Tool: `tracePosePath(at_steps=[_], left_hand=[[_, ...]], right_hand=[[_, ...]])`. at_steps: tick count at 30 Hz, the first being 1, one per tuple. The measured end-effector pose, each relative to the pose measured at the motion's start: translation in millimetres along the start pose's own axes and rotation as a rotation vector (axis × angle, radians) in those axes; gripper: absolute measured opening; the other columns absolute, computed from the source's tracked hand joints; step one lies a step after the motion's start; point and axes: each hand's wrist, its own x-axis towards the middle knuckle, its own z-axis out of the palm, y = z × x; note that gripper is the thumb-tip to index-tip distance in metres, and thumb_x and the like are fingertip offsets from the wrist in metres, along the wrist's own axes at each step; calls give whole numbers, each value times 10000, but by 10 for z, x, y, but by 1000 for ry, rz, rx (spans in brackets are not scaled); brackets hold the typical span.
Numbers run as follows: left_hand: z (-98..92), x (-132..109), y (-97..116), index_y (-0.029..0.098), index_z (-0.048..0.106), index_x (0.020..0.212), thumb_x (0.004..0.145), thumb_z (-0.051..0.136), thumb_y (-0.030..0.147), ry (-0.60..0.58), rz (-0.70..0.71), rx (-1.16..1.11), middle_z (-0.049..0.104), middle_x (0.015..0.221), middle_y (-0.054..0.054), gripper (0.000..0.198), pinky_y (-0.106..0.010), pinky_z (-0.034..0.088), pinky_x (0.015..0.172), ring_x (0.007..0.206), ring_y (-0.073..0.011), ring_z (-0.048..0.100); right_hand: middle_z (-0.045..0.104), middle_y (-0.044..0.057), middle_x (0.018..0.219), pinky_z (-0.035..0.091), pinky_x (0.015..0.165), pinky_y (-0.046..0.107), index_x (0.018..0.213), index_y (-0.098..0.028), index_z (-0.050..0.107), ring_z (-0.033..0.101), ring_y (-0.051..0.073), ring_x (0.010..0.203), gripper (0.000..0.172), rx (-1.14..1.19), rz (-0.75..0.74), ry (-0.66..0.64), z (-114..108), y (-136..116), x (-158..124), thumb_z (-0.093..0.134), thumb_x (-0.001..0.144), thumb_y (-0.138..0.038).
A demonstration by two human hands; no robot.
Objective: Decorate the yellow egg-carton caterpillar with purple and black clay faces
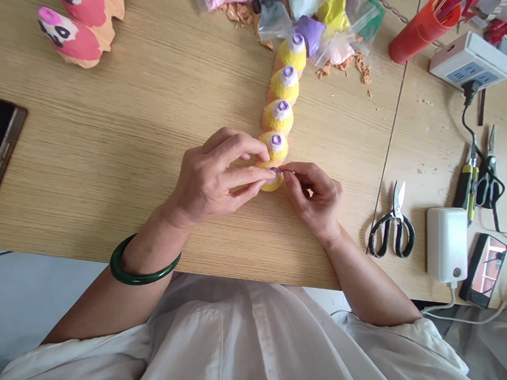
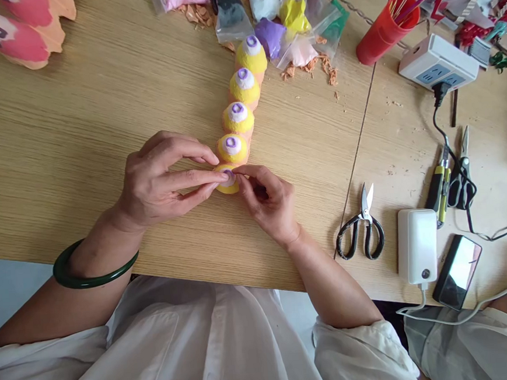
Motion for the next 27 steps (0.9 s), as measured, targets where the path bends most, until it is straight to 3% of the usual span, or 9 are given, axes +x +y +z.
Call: tracePosePath(at_steps=[3,9,16,20,23,27], left_hand=[[-12,-1,13,339,757,1082,945,759,174,-24,-57,-8,769,1122,14,215,-328,633,790,997,-187,711],[-15,-13,-6,281,741,1129,966,758,210,-20,4,-12,762,1169,-6,179,-270,639,790,978,-151,703],[-47,-11,21,270,738,1155,1014,713,228,-14,-97,-125,754,1178,-35,149,-304,663,852,1006,-153,751],[-59,0,60,313,753,1139,1068,643,287,-12,-254,-143,755,1143,-20,133,-335,655,925,1028,-164,756],[-42,10,92,348,763,1142,1074,632,293,-1,-324,-205,758,1139,-13,158,-334,651,949,1049,-176,764],[-10,23,93,316,786,1164,1049,656,225,58,-272,-211,763,1117,-36,197,-328,659,911,1014,-176,775]], right_hand=[[773,-14,767,452,480,181,1009,-188,769,564,52,530,131,-3,-19,-1,1,3,0,662,1037,-258],[759,-19,761,447,482,173,1023,-188,768,562,49,536,107,-4,-46,5,2,9,-4,674,1033,-237],[701,-36,693,438,482,193,1026,-199,757,506,57,510,157,-1,5,-13,5,10,-7,701,1033,-345],[594,-74,625,420,490,188,983,-208,744,462,50,502,137,32,27,6,47,5,16,744,1008,-343],[645,-67,671,415,487,176,964,-205,737,492,40,512,65,62,-19,35,79,-7,27,750,999,-258],[720,-46,745,444,503,179,984,-210,742,537,44,533,15,55,-92,53,78,-34,2,748,990,-198]])
